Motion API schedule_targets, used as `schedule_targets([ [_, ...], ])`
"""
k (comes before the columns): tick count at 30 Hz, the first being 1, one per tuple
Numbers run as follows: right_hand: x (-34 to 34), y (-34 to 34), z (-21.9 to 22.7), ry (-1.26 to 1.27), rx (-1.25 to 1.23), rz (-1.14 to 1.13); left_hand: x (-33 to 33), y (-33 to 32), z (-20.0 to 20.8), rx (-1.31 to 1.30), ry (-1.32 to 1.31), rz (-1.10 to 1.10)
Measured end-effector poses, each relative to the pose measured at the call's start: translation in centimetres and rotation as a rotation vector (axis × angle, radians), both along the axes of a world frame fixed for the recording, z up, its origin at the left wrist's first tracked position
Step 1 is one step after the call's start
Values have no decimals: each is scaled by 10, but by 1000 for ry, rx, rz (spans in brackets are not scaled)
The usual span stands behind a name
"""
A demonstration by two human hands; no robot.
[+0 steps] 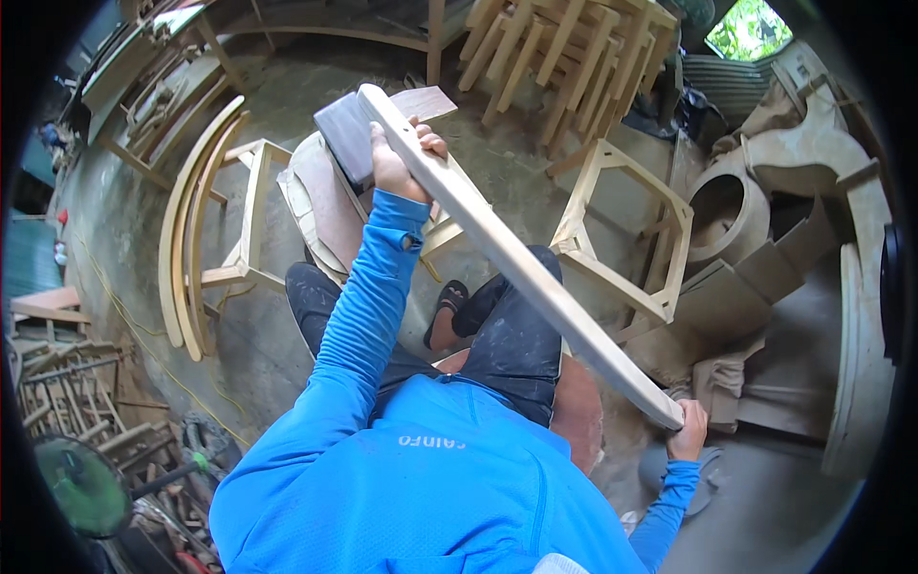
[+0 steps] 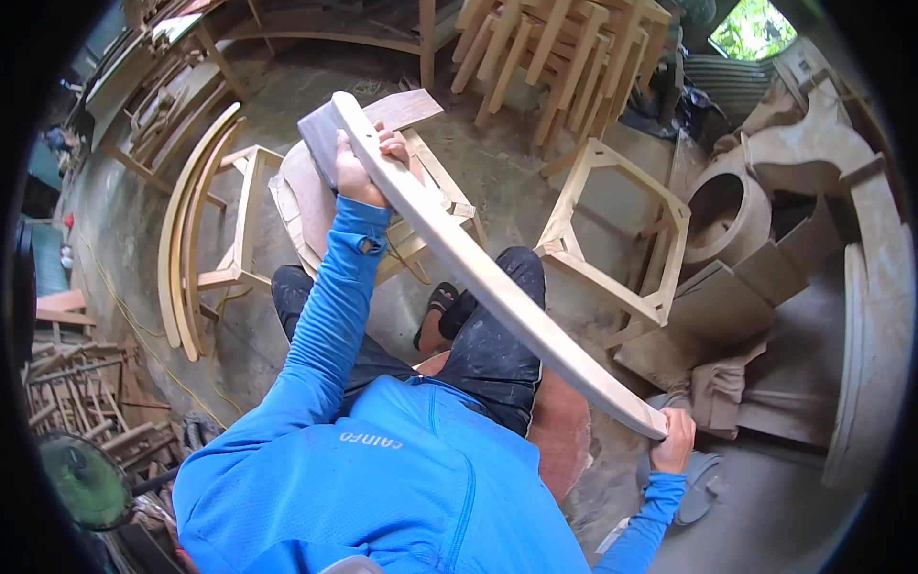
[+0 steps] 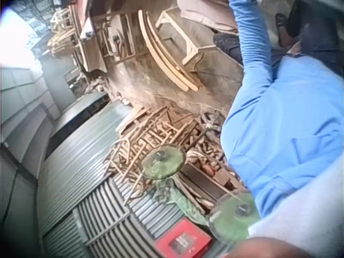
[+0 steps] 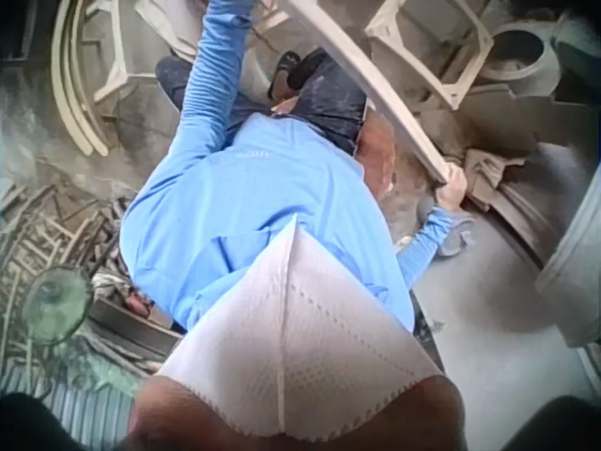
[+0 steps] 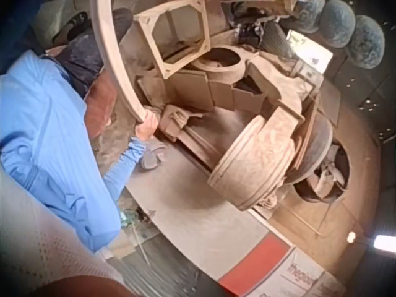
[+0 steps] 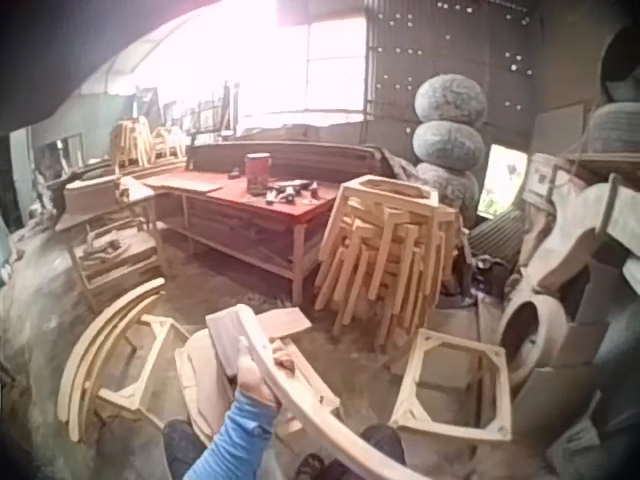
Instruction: Sanding a curved wooden component for furniture using a manual sanding block.
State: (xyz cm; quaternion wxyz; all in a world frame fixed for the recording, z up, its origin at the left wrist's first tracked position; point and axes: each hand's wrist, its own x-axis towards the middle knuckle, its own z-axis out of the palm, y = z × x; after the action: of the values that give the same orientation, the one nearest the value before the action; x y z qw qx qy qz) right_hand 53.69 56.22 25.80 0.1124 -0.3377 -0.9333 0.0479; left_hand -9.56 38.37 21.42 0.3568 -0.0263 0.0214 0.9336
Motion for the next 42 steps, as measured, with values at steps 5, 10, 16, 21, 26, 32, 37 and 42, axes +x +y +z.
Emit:
schedule_targets([
  [5,75,14,-104,-13,120,-116,3,4,10,-215,302,56],
  [10,63,7,-128,-90,-78,-57,-18,-15,11,-139,405,24],
  [16,64,12,-192,-229,-645,145,-7,-3,-5,-6,327,-40],
  [21,47,8,-207,-242,-925,143,17,-5,-14,-360,374,147],
  [26,37,27,-204,-230,-1082,148,61,0,-17,-424,280,94],
  [32,12,54,-168,-230,-995,138,103,24,-16,-417,94,137],
  [37,-26,46,-99,-259,-955,152,98,19,-23,-284,-23,59],
  [42,-31,61,-30,-77,44,168,90,4,-8,-641,39,100],
])
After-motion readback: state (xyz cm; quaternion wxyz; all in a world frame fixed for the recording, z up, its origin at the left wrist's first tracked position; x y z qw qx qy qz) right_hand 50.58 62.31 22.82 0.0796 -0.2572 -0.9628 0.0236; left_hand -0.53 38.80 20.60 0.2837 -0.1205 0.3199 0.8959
